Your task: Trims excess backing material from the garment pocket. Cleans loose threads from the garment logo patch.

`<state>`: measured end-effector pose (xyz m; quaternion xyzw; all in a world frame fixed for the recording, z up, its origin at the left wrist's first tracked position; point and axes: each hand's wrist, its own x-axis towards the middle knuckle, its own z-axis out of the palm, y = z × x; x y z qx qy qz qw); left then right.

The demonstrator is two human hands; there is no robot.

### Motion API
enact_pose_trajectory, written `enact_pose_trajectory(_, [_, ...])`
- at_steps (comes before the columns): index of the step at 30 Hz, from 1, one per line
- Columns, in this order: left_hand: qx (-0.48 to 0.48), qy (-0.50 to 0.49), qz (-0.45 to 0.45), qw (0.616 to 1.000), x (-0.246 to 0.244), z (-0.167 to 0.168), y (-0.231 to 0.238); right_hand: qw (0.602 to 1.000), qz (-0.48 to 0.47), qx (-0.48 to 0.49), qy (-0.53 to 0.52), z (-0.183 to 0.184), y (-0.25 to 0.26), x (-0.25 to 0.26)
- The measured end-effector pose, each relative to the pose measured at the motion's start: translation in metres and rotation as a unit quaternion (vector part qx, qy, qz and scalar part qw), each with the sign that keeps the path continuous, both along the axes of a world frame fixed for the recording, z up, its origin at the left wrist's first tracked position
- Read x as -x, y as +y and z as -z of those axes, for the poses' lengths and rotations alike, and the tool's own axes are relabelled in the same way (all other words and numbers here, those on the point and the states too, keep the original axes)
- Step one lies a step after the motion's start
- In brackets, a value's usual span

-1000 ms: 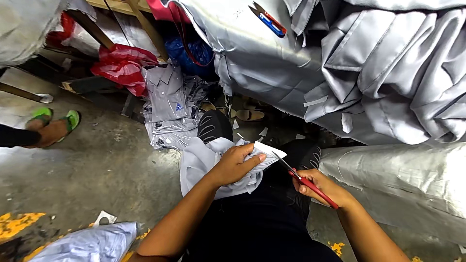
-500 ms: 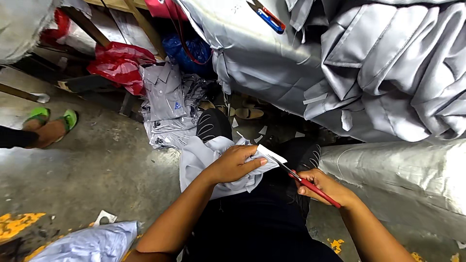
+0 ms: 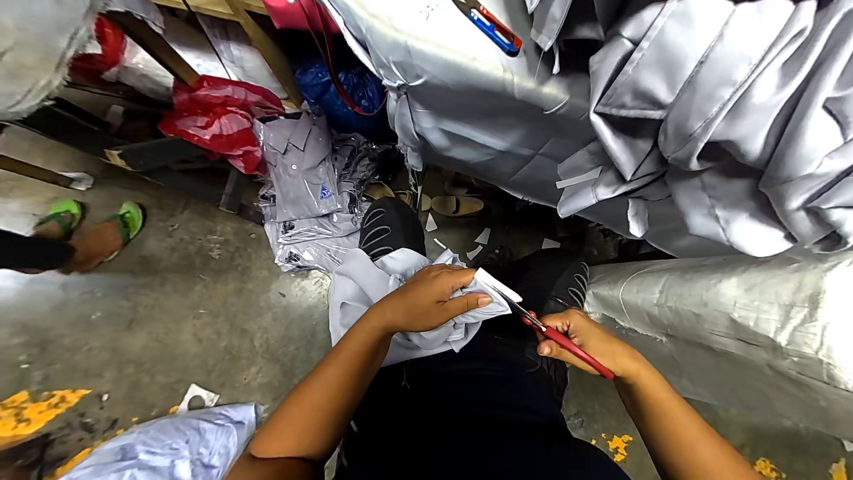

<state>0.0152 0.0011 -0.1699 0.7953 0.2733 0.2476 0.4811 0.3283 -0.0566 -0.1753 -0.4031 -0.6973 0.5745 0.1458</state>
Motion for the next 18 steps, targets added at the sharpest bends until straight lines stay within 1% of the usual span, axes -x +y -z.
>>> enact_pose_trajectory(4, [-0.001,0.007,0.02,1.0,-0.001,-0.0003,0.0018,1.0,-0.015,0.002,0.021,0.0028,0.0002,0.0019])
enact_pose_trajectory(10, [-0.012,0.019,0.038,0.999,-0.0001,-0.0014,0.0041,1.0,0.002,0.006,0.004,0.0044,-0.0001,0.0036])
enact_pose_trajectory(13, [-0.016,0.016,0.045,0.999,-0.0001,-0.0011,0.0045,1.0,-0.004,-0.006,0.017,0.0072,-0.0014,0.003])
enact_pose_trajectory(18, [0.01,0.016,0.045,0.999,-0.0034,-0.0003,0.0042,1.0,-0.004,-0.002,0.03,0.0094,-0.0017,0.0078])
